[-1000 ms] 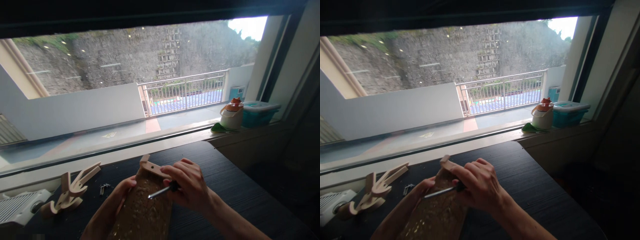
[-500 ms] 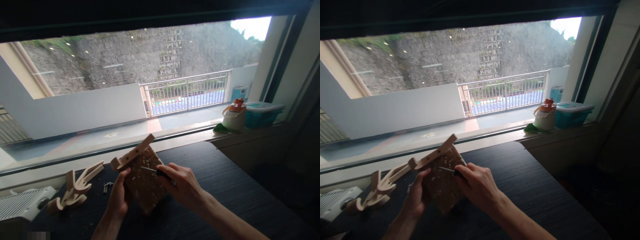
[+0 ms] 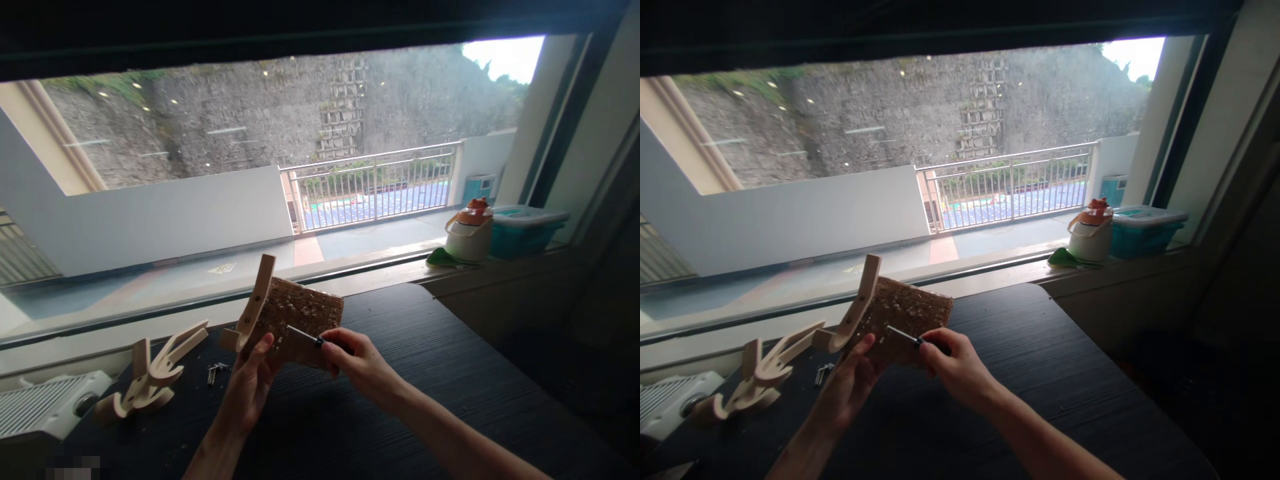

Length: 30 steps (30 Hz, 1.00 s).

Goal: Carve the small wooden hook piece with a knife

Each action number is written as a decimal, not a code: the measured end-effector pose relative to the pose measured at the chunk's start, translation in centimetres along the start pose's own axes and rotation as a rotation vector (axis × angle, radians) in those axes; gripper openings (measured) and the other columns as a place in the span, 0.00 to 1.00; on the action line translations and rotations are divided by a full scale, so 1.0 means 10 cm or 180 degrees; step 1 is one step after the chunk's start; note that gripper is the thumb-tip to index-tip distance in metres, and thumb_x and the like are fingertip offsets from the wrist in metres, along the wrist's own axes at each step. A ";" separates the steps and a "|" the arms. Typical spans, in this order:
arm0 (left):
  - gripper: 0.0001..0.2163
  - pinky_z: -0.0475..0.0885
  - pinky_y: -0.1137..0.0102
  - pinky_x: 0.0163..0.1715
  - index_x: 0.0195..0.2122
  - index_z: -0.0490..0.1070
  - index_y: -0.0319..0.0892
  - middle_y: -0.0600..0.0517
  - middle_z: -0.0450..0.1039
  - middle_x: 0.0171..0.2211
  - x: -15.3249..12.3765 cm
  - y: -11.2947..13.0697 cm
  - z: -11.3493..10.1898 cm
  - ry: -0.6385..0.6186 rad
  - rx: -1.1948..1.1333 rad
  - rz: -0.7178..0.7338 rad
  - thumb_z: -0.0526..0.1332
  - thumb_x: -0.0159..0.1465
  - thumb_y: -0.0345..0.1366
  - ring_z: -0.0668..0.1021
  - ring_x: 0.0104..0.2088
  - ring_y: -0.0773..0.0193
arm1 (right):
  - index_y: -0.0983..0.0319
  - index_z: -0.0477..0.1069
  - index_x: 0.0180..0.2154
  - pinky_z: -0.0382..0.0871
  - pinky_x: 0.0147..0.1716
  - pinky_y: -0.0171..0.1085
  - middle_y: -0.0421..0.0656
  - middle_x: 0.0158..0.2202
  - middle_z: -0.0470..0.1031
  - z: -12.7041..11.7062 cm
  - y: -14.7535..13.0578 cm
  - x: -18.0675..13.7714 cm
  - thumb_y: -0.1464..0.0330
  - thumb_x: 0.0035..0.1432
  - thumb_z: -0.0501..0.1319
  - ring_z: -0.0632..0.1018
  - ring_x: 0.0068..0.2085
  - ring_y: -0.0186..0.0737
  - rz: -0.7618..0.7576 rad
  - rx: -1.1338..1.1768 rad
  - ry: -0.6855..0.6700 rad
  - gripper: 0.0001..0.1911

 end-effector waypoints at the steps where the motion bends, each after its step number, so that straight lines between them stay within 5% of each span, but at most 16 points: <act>1: 0.18 0.77 0.67 0.37 0.47 0.70 0.45 0.52 0.78 0.40 -0.01 0.03 -0.01 -0.0117 0.0062 -0.0050 0.64 0.55 0.27 0.80 0.40 0.60 | 0.65 0.71 0.38 0.62 0.27 0.32 0.38 0.24 0.67 -0.02 0.03 0.02 0.61 0.55 0.59 0.67 0.26 0.30 -0.0006 0.0030 0.0078 0.14; 10: 0.20 0.77 0.59 0.37 0.46 0.71 0.43 0.49 0.78 0.42 -0.02 0.16 -0.08 -0.0308 0.0341 0.0130 0.68 0.51 0.31 0.79 0.41 0.54 | 0.65 0.72 0.39 0.64 0.27 0.32 0.39 0.26 0.69 -0.08 0.05 0.03 0.61 0.55 0.59 0.68 0.26 0.31 -0.0122 -0.0163 0.0259 0.15; 15: 0.16 0.76 0.54 0.41 0.40 0.74 0.41 0.47 0.78 0.40 -0.03 0.25 -0.16 -0.0487 0.0188 -0.0185 0.66 0.49 0.29 0.77 0.44 0.48 | 0.65 0.72 0.39 0.65 0.28 0.32 0.41 0.30 0.72 -0.10 0.06 0.04 0.62 0.55 0.59 0.69 0.28 0.31 -0.0167 -0.0365 0.0271 0.14; 18: 0.12 0.74 0.50 0.42 0.36 0.76 0.40 0.44 0.79 0.38 -0.02 0.31 -0.22 -0.0580 -0.0048 -0.0400 0.64 0.51 0.38 0.75 0.46 0.42 | 0.65 0.72 0.39 0.65 0.28 0.32 0.41 0.30 0.72 -0.12 0.08 0.05 0.62 0.55 0.58 0.70 0.28 0.31 -0.0160 -0.0414 0.0301 0.14; 21: 0.18 0.77 0.55 0.37 0.40 0.74 0.38 0.41 0.78 0.40 -0.01 0.33 -0.23 -0.0398 0.0320 -0.0562 0.64 0.52 0.44 0.78 0.42 0.44 | 0.64 0.72 0.40 0.66 0.29 0.33 0.42 0.31 0.73 -0.13 0.10 0.05 0.62 0.56 0.58 0.72 0.30 0.33 -0.0167 -0.0538 0.0315 0.14; 25: 0.24 0.77 0.64 0.29 0.47 0.70 0.41 0.44 0.78 0.39 -0.02 0.26 -0.17 -0.0168 0.1126 -0.0549 0.70 0.47 0.32 0.81 0.33 0.52 | 0.63 0.72 0.41 0.68 0.36 0.35 0.43 0.35 0.76 -0.14 0.07 0.04 0.64 0.56 0.57 0.75 0.36 0.37 -0.0446 -0.1191 0.0400 0.12; 30: 0.26 0.76 0.74 0.32 0.50 0.66 0.47 0.53 0.78 0.38 -0.02 0.07 -0.11 -0.0094 0.0953 -0.0146 0.69 0.49 0.30 0.80 0.35 0.63 | 0.60 0.72 0.42 0.65 0.41 0.38 0.42 0.38 0.77 -0.07 -0.01 -0.04 0.67 0.57 0.57 0.76 0.38 0.38 -0.1238 -0.2354 0.0449 0.12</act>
Point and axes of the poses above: each hand's wrist, its own x-axis towards the middle knuckle, its own z-axis out of the palm, y = z × x, the point moved 1 cm from there along x, towards the middle knuckle
